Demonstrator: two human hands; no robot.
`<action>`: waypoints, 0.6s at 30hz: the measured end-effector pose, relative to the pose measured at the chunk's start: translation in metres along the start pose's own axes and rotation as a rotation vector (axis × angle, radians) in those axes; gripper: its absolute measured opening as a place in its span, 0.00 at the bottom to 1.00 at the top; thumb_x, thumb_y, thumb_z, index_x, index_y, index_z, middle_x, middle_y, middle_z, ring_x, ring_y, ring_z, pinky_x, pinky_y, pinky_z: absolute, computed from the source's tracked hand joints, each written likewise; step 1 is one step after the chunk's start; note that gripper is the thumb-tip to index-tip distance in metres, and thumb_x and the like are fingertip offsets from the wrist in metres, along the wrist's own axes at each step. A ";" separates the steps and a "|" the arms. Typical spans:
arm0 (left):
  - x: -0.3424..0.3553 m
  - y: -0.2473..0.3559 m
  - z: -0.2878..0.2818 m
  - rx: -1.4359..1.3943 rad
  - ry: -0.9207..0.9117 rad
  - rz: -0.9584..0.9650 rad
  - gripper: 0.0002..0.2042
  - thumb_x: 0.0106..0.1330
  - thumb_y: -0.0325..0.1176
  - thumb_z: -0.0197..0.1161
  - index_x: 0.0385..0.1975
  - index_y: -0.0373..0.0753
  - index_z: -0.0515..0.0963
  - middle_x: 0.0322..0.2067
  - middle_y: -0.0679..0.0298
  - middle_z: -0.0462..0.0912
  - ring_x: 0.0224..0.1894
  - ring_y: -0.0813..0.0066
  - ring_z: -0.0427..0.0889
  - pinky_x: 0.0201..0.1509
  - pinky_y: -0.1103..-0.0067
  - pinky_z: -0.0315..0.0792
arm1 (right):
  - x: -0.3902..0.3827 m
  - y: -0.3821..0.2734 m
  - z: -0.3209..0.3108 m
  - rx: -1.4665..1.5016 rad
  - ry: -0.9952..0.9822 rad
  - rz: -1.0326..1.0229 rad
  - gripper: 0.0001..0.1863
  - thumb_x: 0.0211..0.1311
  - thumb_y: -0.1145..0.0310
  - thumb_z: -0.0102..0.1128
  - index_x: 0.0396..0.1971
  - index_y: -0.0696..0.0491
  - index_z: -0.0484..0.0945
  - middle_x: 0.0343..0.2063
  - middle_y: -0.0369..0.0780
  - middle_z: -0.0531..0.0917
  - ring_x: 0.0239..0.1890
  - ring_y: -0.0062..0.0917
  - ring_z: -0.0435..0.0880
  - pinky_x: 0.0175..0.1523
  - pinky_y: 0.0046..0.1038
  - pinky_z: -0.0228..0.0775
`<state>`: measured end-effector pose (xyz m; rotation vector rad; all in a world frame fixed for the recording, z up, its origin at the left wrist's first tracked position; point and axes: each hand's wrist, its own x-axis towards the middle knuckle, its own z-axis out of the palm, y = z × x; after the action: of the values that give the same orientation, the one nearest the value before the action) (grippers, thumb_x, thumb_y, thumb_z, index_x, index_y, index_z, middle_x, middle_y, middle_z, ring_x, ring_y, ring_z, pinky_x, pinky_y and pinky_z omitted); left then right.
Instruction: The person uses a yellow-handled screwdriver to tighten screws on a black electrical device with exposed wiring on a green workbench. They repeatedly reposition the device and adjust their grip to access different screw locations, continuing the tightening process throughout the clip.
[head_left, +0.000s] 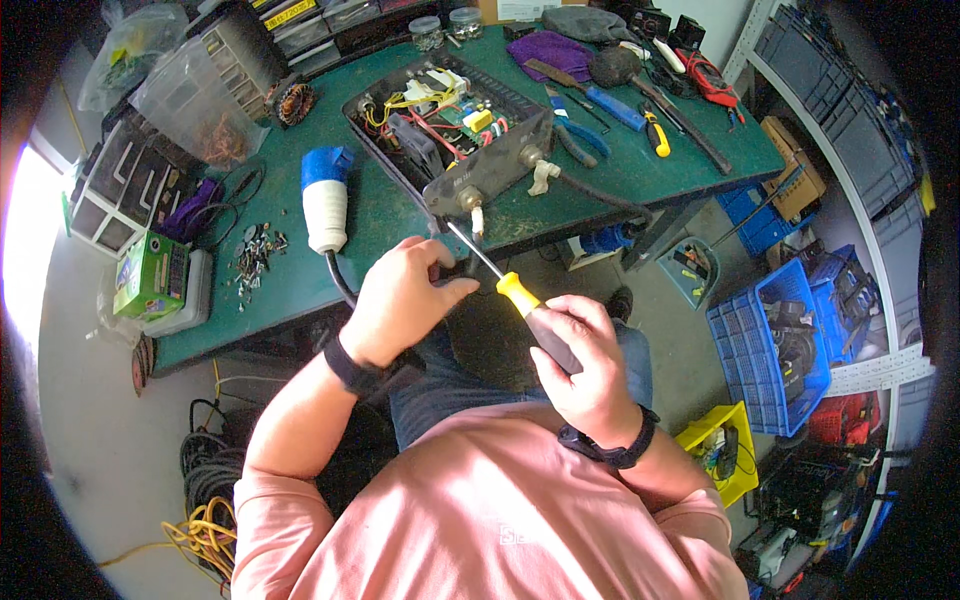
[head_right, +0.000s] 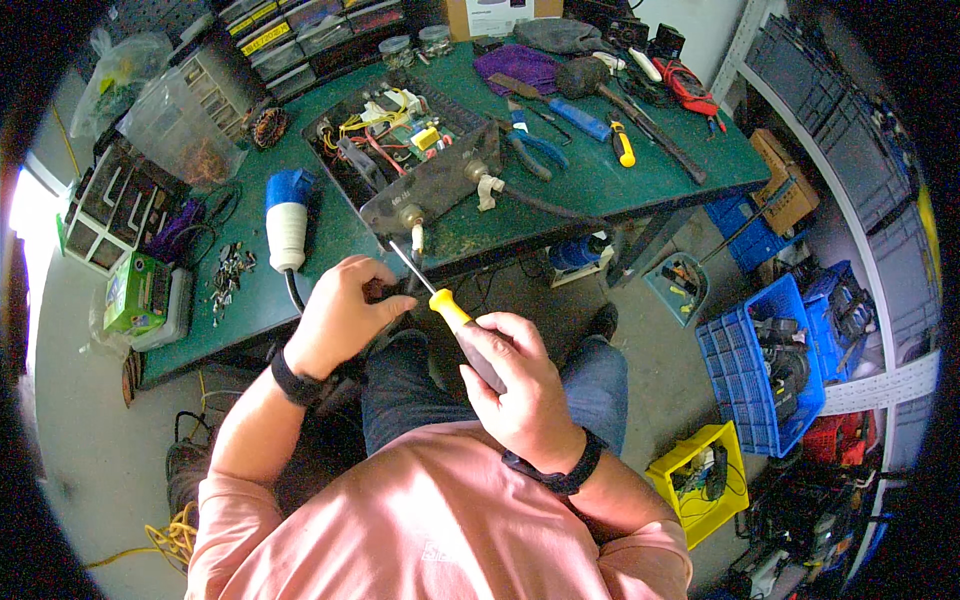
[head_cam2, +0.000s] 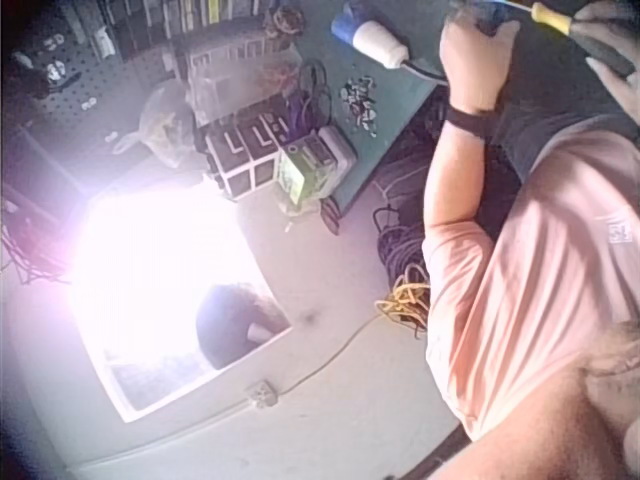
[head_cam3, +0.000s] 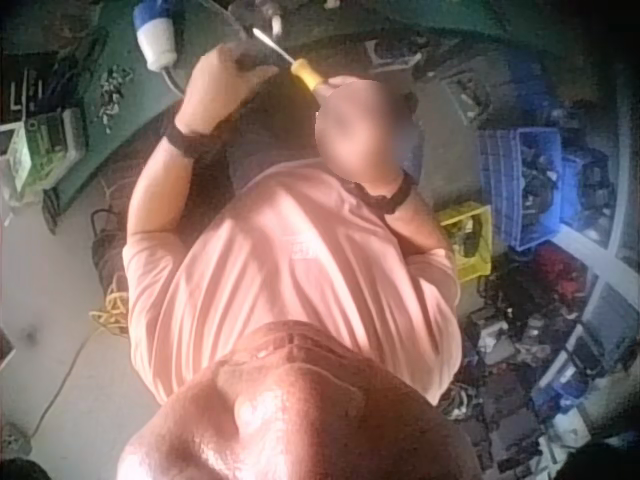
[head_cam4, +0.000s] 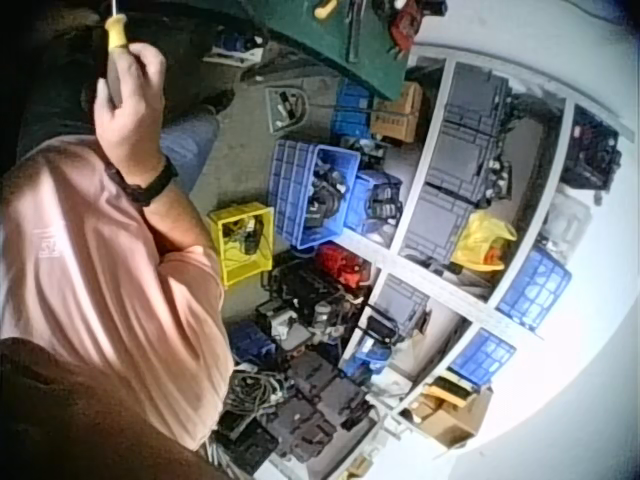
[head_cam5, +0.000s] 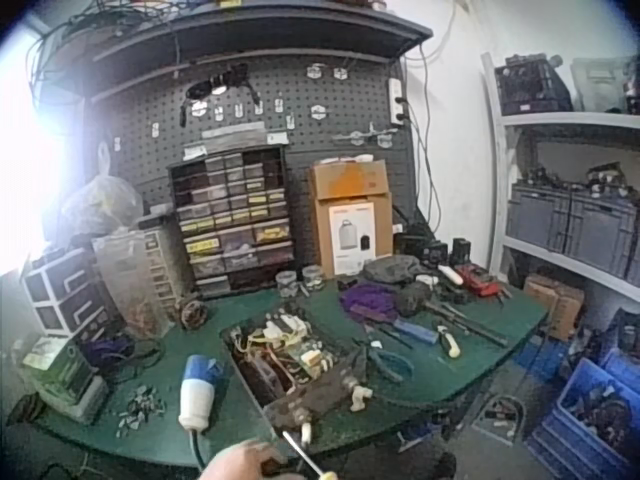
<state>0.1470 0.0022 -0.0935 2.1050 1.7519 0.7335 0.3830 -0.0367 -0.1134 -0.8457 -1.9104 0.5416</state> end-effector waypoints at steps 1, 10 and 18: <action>-0.004 0.007 -0.001 0.055 0.059 0.084 0.20 0.47 0.35 0.75 0.39 0.34 0.77 0.25 0.57 0.74 0.28 0.60 0.76 0.34 0.71 0.72 | 0.000 0.000 0.000 0.023 0.022 -0.004 0.19 0.53 0.78 0.63 0.48 0.59 0.76 0.45 0.49 0.75 0.45 0.43 0.78 0.51 0.35 0.73; -0.003 0.051 0.008 0.279 0.013 0.493 0.19 0.51 0.30 0.65 0.46 0.37 0.78 0.30 0.60 0.70 0.36 0.61 0.73 0.37 0.69 0.70 | 0.003 -0.002 0.003 -0.154 0.025 -0.175 0.20 0.50 0.74 0.67 0.46 0.58 0.77 0.44 0.50 0.74 0.44 0.45 0.77 0.49 0.37 0.74; 0.001 0.055 0.019 0.329 0.061 0.457 0.17 0.49 0.29 0.65 0.42 0.38 0.78 0.30 0.61 0.70 0.37 0.61 0.73 0.39 0.68 0.70 | -0.004 0.000 -0.013 0.095 -0.090 0.340 0.26 0.53 0.66 0.68 0.51 0.59 0.72 0.37 0.50 0.77 0.39 0.43 0.79 0.44 0.35 0.73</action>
<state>0.2031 -0.0069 -0.0794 2.7869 1.5143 0.6575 0.3962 -0.0393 -0.1096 -1.1078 -1.8132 0.8815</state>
